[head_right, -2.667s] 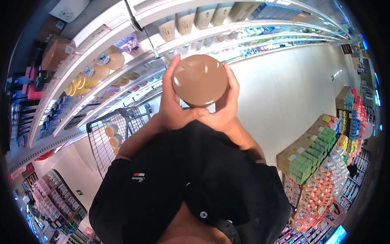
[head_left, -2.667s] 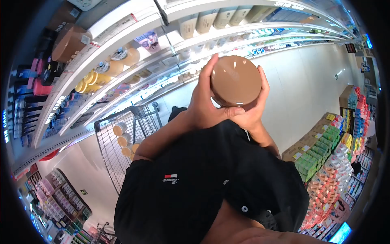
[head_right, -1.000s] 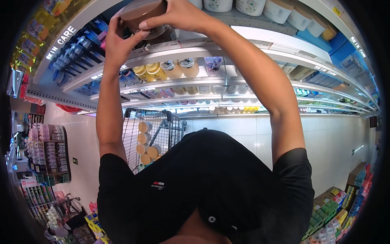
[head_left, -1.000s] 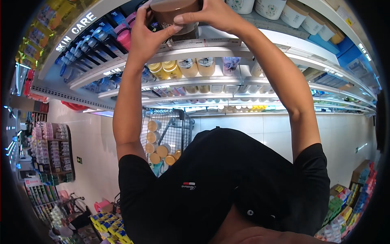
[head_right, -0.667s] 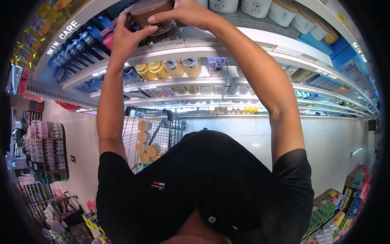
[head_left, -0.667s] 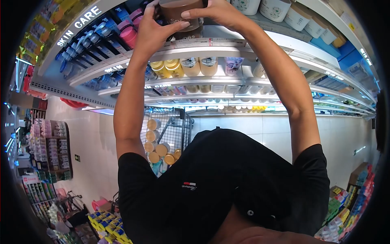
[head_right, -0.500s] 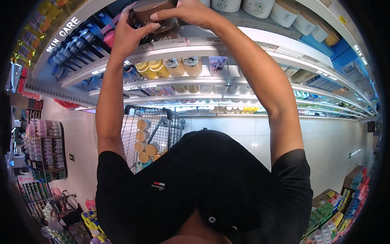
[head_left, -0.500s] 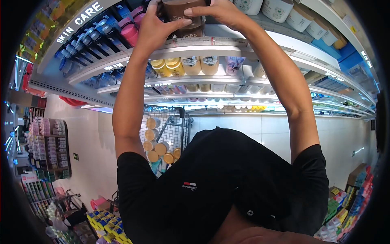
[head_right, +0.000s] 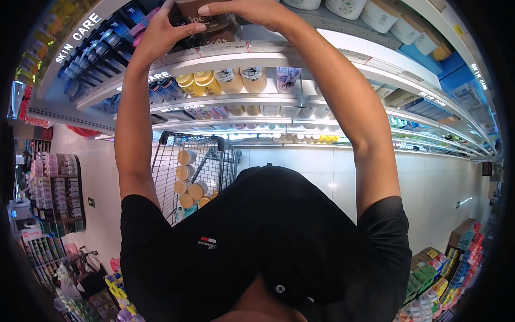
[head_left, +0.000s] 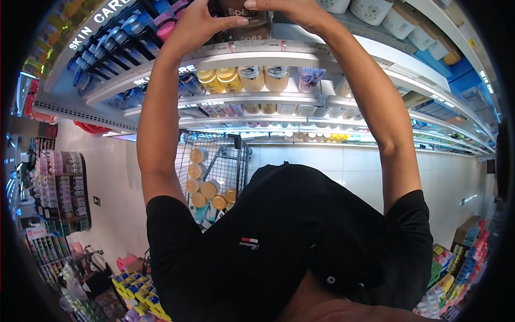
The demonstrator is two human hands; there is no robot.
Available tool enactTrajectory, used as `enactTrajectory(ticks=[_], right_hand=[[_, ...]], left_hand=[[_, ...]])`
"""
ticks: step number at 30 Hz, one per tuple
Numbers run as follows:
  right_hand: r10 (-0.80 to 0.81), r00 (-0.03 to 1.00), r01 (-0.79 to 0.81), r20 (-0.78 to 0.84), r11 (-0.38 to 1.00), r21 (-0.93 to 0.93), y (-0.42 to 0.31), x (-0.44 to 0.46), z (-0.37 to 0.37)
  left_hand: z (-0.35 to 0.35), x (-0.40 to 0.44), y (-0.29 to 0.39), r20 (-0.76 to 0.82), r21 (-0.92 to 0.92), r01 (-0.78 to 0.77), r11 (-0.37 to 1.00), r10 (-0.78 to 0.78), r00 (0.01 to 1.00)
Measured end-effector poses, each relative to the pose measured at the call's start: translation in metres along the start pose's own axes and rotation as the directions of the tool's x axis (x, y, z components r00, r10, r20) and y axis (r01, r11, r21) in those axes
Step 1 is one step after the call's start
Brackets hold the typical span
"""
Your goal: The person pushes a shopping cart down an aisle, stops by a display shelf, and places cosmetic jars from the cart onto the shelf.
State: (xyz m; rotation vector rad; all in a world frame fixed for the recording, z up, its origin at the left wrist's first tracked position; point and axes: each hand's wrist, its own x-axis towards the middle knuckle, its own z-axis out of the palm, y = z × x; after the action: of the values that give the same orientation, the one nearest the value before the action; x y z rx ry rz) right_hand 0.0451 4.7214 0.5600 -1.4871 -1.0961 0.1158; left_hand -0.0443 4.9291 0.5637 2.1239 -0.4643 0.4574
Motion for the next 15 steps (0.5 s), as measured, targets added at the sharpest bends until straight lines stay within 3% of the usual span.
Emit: enactTrajectory(ticks=[5, 7, 15], right_hand=[[0.026, 0.999, -0.029, 0.043, 0.998, 0.059, -0.003, -0.002, 0.0], [0.066, 0.998, -0.066, -0.004, 0.996, 0.063, 0.0, 0.0, 0.001], [0.056, 0.998, -0.056, -0.017, 0.998, 0.009, 0.004, 0.004, 0.001]], left_hand=[[0.001, 0.002, -0.009, 0.002, -0.01, -0.004, 1.0, 0.004, 1.0], [0.002, 0.003, -0.011, 0.027, -0.148, 0.016, 0.989, -0.012, 1.0], [0.002, -0.001, -0.004, 0.005, -0.254, 0.051, 0.966, -0.052, 0.999]])
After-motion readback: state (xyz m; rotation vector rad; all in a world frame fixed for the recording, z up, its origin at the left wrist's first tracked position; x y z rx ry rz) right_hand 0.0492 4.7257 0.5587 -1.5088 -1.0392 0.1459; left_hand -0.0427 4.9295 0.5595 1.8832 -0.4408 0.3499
